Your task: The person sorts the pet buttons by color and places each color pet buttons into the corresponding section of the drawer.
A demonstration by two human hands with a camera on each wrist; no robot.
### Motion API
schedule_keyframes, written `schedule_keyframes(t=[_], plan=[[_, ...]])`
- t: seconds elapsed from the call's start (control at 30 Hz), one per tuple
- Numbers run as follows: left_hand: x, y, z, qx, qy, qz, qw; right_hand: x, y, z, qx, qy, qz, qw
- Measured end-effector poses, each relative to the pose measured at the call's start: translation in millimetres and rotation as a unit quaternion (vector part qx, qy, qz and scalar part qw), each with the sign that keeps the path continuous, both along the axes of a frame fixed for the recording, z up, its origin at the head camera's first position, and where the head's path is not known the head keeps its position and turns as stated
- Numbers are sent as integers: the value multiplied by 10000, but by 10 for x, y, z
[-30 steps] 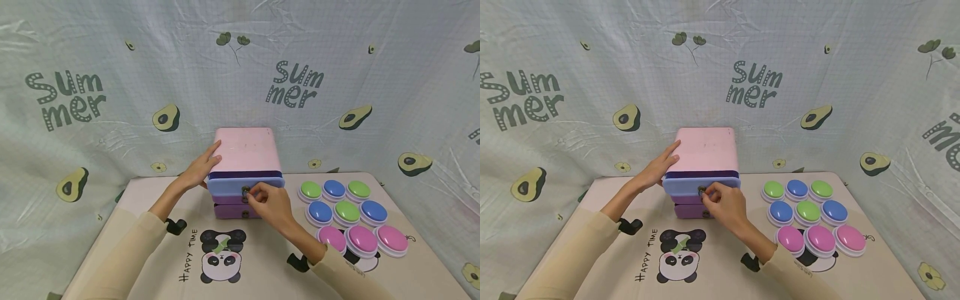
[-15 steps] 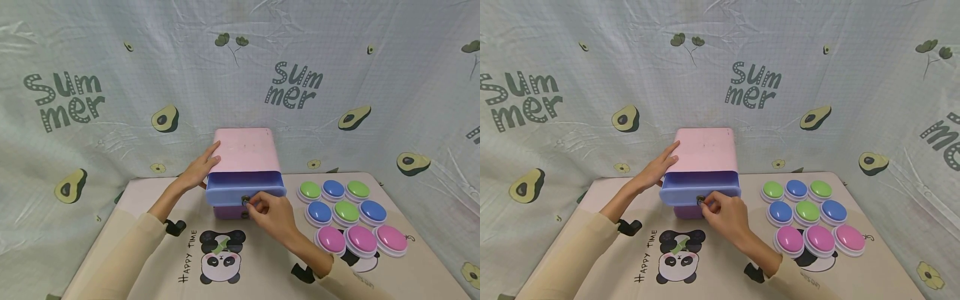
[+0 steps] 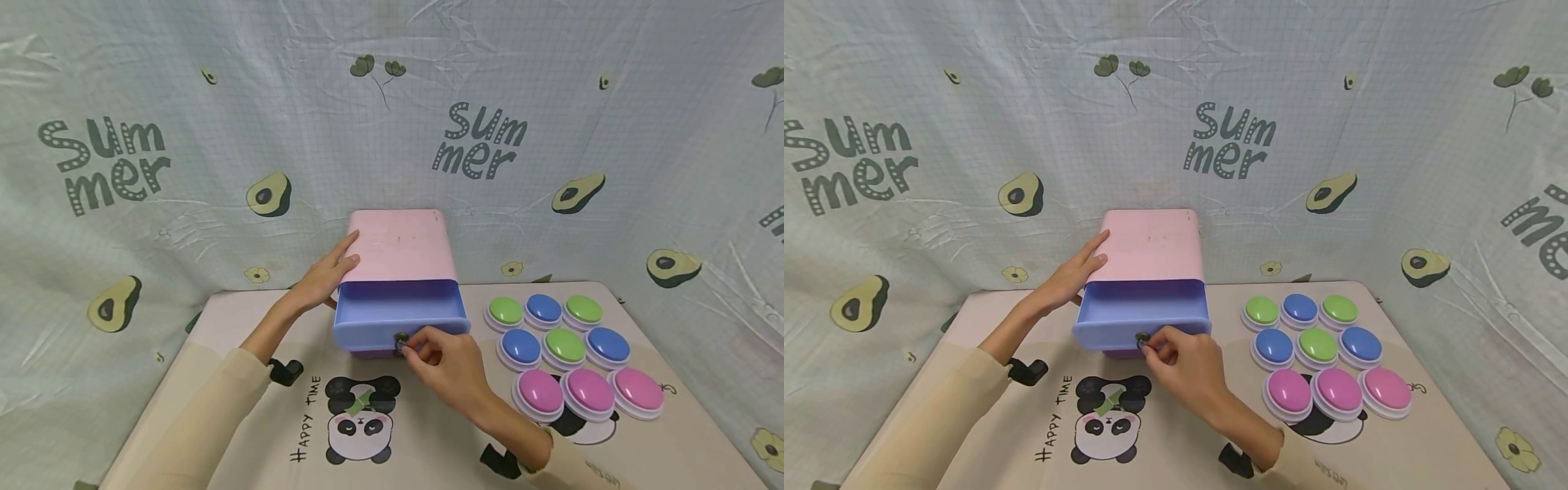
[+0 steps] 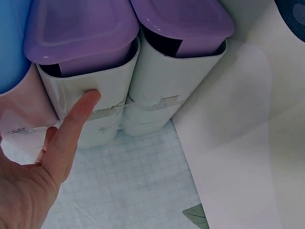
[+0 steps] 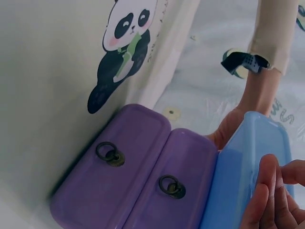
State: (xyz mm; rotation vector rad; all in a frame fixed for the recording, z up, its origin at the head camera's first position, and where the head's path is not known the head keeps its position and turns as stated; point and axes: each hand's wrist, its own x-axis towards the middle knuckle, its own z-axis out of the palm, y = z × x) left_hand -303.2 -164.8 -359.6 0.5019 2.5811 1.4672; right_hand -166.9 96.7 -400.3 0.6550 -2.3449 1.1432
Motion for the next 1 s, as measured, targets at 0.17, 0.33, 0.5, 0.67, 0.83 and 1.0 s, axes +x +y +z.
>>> schedule_keyframes(t=[0.17, 0.33, 0.5, 0.67, 0.83, 1.0], plan=[[0, -4, -10, 6, 44, -25, 10000, 68, -6, -9, 6, 52, 7, 10000], [11, -8, -11, -4, 66, -16, 10000, 108, -16, -45, 12, 220, 4, 9998], [19, -11, -17, -14, 89, -21, 10000, 153, -30, -64, 38, 332, -4, 9994], [22, -16, -22, -3, 108, -30, 9999, 182, -38, -77, 32, 410, -7, 9992], [27, -20, -25, -4, 127, -21, 9999, 209, -38, -91, 11, 426, -31, 9991], [34, -19, -25, -2, 123, -17, 9999, 247, -42, -103, -12, 427, -35, 9991]])
